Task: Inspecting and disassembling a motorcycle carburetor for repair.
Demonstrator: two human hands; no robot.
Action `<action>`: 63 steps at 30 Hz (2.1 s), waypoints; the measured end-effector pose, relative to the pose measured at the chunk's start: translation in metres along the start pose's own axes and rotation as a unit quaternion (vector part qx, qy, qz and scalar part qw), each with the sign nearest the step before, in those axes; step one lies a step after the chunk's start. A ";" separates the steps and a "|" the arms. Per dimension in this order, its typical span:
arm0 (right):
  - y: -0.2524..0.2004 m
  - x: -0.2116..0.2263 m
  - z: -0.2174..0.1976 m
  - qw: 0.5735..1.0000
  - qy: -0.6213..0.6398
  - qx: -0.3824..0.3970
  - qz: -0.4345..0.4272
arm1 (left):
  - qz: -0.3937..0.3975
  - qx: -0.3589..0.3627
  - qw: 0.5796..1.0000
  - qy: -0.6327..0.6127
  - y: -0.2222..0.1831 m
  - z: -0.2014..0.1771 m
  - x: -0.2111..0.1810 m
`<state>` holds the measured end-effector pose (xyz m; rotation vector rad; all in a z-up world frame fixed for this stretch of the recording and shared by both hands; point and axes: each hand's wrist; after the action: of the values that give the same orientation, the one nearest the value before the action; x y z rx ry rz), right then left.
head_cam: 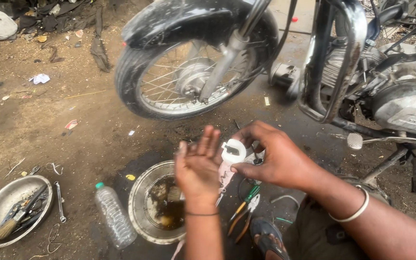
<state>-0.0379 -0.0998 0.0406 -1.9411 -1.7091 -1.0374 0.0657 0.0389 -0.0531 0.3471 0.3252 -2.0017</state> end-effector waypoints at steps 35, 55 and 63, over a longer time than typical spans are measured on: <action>0.018 -0.046 0.005 0.981 0.005 -0.124 -0.151 | 0.027 -0.181 0.884 0.430 0.029 -0.234 0.124; 0.010 -0.045 0.000 0.975 -0.193 -0.040 0.101 | -0.114 0.009 0.781 0.614 0.064 -0.225 0.215; 0.004 -0.069 0.006 0.978 -0.085 -0.083 0.174 | -0.227 0.173 0.576 0.766 0.136 -0.228 0.224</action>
<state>-0.0328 -0.1449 -0.0119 -2.3890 -1.3258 -0.9291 0.1159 -0.1177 -0.3590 2.4831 1.1502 -1.6237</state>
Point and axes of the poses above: each hand's wrist, its own y-axis towards the middle knuckle, its own z-axis out of the palm, x = y × z, and after that the axes turned 2 degrees about z, right-handed
